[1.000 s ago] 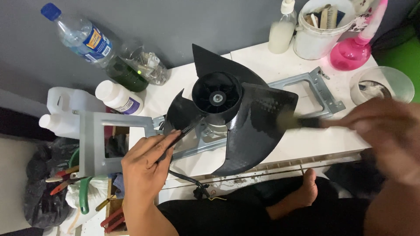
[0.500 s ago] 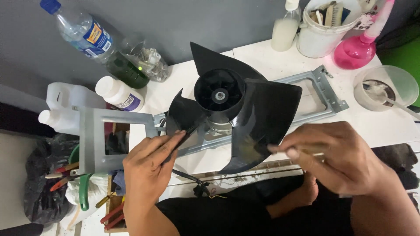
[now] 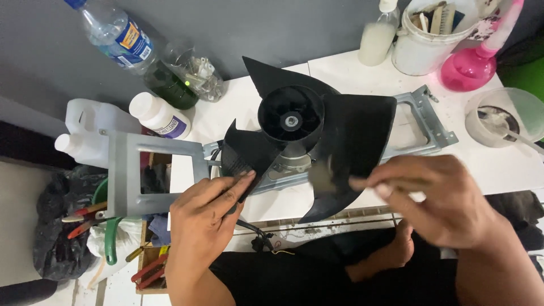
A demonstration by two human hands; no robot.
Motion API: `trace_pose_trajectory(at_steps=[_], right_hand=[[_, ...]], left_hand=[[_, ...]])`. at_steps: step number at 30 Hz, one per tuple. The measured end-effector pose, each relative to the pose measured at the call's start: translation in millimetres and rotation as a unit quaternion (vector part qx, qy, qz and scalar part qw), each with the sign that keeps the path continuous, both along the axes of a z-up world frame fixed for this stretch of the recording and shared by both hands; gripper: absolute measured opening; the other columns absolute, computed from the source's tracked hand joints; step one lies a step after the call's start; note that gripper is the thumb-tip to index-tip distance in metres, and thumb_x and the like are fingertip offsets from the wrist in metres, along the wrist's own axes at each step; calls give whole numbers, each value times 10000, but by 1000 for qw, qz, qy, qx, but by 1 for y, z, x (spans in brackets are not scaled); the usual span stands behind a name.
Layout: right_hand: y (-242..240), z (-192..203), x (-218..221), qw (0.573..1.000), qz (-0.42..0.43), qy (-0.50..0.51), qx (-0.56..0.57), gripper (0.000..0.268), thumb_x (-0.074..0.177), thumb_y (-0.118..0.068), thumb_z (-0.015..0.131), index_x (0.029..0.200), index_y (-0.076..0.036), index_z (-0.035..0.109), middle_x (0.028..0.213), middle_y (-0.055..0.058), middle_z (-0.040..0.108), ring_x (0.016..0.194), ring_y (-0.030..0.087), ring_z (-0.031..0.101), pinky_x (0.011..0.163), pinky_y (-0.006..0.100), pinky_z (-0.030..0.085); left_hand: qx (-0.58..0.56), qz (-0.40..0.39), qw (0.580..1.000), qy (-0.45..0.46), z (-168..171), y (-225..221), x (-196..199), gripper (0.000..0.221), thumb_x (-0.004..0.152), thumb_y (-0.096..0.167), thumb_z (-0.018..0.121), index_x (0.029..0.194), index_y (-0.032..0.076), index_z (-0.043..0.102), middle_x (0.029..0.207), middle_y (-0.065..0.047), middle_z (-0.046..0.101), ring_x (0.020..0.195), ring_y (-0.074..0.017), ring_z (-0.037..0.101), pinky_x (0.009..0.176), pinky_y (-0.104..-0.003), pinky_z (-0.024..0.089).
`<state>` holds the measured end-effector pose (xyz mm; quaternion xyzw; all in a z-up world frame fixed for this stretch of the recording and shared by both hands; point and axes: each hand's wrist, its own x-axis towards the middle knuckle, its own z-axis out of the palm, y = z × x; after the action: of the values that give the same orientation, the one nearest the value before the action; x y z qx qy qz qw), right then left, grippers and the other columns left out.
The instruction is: The person paints a black fan blade with a brush, applying a clear or light-colored coating to the curved surface. They hold the blade steady with one hand while brushing with the other, repeatedly dipping the brush into a container to reload the coating.
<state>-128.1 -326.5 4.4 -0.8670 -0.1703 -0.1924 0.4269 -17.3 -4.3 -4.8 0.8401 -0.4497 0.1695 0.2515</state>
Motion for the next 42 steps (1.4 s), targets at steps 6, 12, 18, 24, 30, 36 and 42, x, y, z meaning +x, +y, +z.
trace_pose_trajectory(at_steps=[6,12,18,24,30,36,42], right_hand=[[-3,1,-1,997,-51,-56,-29,140,955,-17,559,1032,39,661,1052,131,791,688,211,744,579,274,568],[-1,2,0,999,41,-8,-17,168,928,-90,565,961,31,677,827,67,830,304,18,747,355,160,629],[8,-5,0,992,97,27,-72,205,925,-249,639,971,-100,773,907,51,827,694,167,819,568,268,655],[-8,-2,-3,997,59,1,-53,156,921,-158,588,928,-78,722,804,30,779,507,124,734,486,249,591],[-24,-4,-11,997,33,15,-75,179,913,-215,575,917,-105,715,778,18,763,501,162,703,484,295,534],[-42,-5,-16,974,-101,194,-62,380,909,-388,524,914,-221,865,841,-34,883,607,89,833,489,243,598],[-33,-6,-14,998,23,18,-54,237,916,-184,566,1039,-115,757,896,-1,786,595,126,718,537,264,530]], left_hand=[[0,1,1000,-8,1,-3,-1,317,945,-24,688,1227,99,763,1107,2,739,842,-173,687,748,-285,565],[-1,-5,1000,6,1,-2,-2,311,949,-25,655,1218,88,765,1073,-18,729,836,-178,681,736,-293,555],[0,-12,1000,6,1,-1,-1,351,920,-37,696,1237,101,757,1100,-10,730,864,-183,698,755,-295,569],[-5,-18,1000,13,1,-2,-1,371,914,-60,680,1240,103,754,1061,-5,715,852,-179,683,757,-296,563],[-7,-15,1000,9,1,-1,0,323,937,-39,691,1223,94,760,1111,-17,733,918,-194,722,793,-303,582],[-4,-15,1000,18,-2,1,1,436,888,-92,705,1271,113,736,1067,-4,712,897,-181,702,791,-298,575],[-2,-6,1000,0,0,-1,2,328,938,-56,673,1221,82,765,1082,-14,724,885,-187,701,777,-300,572]])
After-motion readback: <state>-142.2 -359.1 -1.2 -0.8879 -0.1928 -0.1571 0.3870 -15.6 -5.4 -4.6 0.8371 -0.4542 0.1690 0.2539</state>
